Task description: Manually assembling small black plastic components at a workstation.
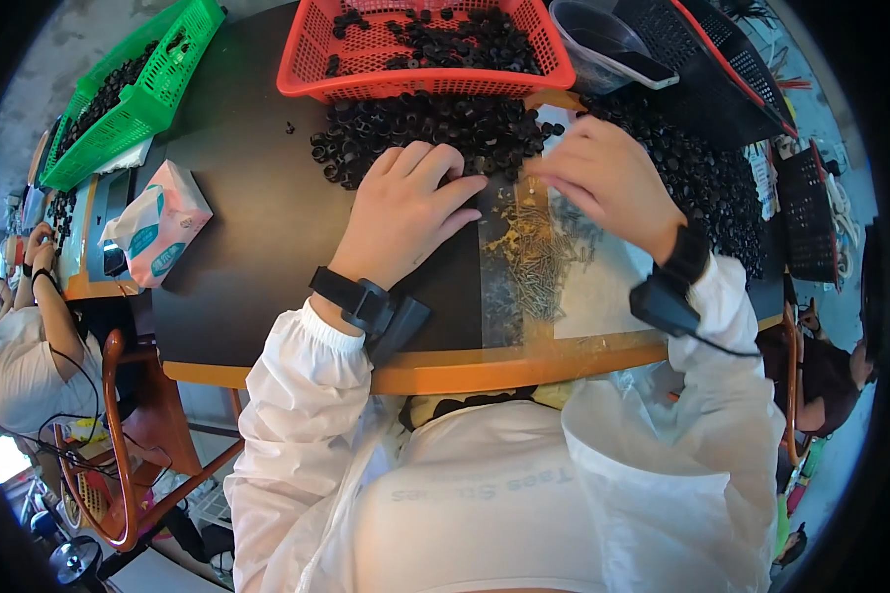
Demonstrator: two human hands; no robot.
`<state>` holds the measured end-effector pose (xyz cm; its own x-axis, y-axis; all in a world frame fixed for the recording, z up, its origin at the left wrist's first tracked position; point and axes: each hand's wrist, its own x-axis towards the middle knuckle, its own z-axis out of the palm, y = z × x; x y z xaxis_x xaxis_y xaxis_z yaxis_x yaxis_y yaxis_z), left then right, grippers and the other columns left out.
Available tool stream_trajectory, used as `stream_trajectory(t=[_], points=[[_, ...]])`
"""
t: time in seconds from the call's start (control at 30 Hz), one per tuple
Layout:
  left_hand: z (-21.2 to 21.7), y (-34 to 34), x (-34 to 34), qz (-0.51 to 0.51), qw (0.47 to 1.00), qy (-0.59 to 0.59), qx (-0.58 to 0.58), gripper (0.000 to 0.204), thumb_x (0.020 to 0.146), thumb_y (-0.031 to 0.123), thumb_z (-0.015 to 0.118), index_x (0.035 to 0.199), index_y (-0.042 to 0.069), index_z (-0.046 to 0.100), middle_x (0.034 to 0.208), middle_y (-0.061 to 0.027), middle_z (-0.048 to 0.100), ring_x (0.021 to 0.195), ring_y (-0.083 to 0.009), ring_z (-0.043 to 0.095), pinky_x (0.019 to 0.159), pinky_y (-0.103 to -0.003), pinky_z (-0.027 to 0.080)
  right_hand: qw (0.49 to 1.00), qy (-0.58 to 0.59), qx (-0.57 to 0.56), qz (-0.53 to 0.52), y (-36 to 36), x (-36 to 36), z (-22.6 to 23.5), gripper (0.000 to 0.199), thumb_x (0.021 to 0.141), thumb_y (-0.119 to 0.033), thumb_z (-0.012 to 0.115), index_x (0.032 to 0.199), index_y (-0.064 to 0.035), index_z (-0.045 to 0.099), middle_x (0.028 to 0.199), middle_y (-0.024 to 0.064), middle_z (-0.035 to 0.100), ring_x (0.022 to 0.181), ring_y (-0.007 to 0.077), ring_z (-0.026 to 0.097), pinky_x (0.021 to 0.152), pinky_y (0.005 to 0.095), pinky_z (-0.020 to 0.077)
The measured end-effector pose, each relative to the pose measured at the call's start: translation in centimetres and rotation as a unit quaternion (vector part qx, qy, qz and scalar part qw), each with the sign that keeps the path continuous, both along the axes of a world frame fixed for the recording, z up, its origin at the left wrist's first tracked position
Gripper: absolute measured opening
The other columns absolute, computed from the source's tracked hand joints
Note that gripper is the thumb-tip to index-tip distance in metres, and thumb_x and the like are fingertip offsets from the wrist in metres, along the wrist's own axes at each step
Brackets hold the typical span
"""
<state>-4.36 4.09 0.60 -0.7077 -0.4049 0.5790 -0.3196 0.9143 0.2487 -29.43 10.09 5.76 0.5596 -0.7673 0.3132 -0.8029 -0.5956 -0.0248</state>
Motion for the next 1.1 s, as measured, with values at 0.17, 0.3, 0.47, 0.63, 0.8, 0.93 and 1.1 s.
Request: stream_trajectory(t=[0.17,0.3,0.47,0.63,0.8,0.93,1.1], points=[[-0.7,-0.3,0.0,0.015,1.000,-0.014,-0.013,0.024,0.067,0.019,0.078,0.089,0.015,0.071,0.088,0.0010,0.053,0.087,-0.0186,0.054,0.077,-0.033,0.045,0.996,-0.086,0.016,-0.024,1.8,0.9,-2.3,0.016,0.073,-0.018,0.073,0.088,-0.0152,0.070,0.085,-0.0027,0.061,0.084,0.0207,0.055,0.078,0.0331,0.0453],[-0.8,-0.7,0.3,0.044,0.999,-0.002,0.030,0.023,0.069,0.018,0.078,0.092,0.017,0.072,0.088,0.0017,0.056,0.087,-0.0204,0.055,0.077,-0.034,0.045,0.996,-0.088,0.015,-0.024,1.4,1.4,-3.9,0.013,0.073,-0.020,0.072,0.085,-0.0167,0.070,0.086,-0.0043,0.061,0.083,0.0186,0.055,0.075,0.0321,0.0458],[-0.8,-1.1,0.2,0.045,0.998,-0.018,0.037,0.026,0.067,0.022,0.080,0.091,0.016,0.071,0.090,0.0011,0.057,0.089,-0.0210,0.055,0.078,-0.035,0.044,0.995,-0.095,0.003,-0.024,1.3,1.1,-4.4,0.013,0.070,-0.018,0.071,0.083,-0.0155,0.068,0.086,-0.0045,0.060,0.083,0.0184,0.054,0.072,0.0312,0.0461],[0.0,-0.9,0.1,0.056,0.997,-0.034,0.045,0.030,0.064,0.025,0.081,0.090,0.016,0.071,0.092,-0.0005,0.057,0.090,-0.0237,0.055,0.079,-0.036,0.043,0.994,-0.106,0.003,-0.011,1.5,0.6,-4.2,0.016,0.070,-0.013,0.074,0.085,-0.0116,0.070,0.086,-0.0020,0.061,0.082,0.0194,0.055,0.071,0.0321,0.0456],[1.4,0.0,-0.9,0.099,0.994,-0.035,0.034,0.032,0.062,0.023,0.083,0.091,0.015,0.070,0.091,-0.0011,0.058,0.088,-0.0243,0.056,0.079,-0.036,0.042,0.986,-0.166,-0.010,-0.023,1.8,0.3,-4.2,0.013,0.070,-0.013,0.071,0.081,-0.0116,0.065,0.083,-0.0020,0.060,0.079,0.0183,0.056,0.067,0.0310,0.0470],[1.5,0.0,-3.6,0.084,0.996,-0.024,0.008,0.029,0.062,0.023,0.082,0.087,0.016,0.070,0.088,0.0004,0.058,0.085,-0.0230,0.056,0.076,-0.037,0.043,0.975,-0.213,-0.006,-0.069,2.2,-0.4,-4.3,0.013,0.073,-0.013,0.073,0.084,-0.0114,0.067,0.080,-0.0001,0.065,0.072,0.0200,0.062,0.063,0.0321,0.0493],[1.0,-0.5,-5.8,0.077,0.994,-0.073,0.025,0.022,0.063,0.021,0.081,0.079,0.015,0.068,0.088,0.0016,0.058,0.088,-0.0215,0.055,0.077,-0.036,0.043,0.926,-0.349,0.064,-0.127,2.2,-0.9,-4.1,0.012,0.076,-0.012,0.074,0.087,-0.0088,0.071,0.082,0.0051,0.069,0.071,0.0239,0.066,0.064,0.0310,0.0516]])
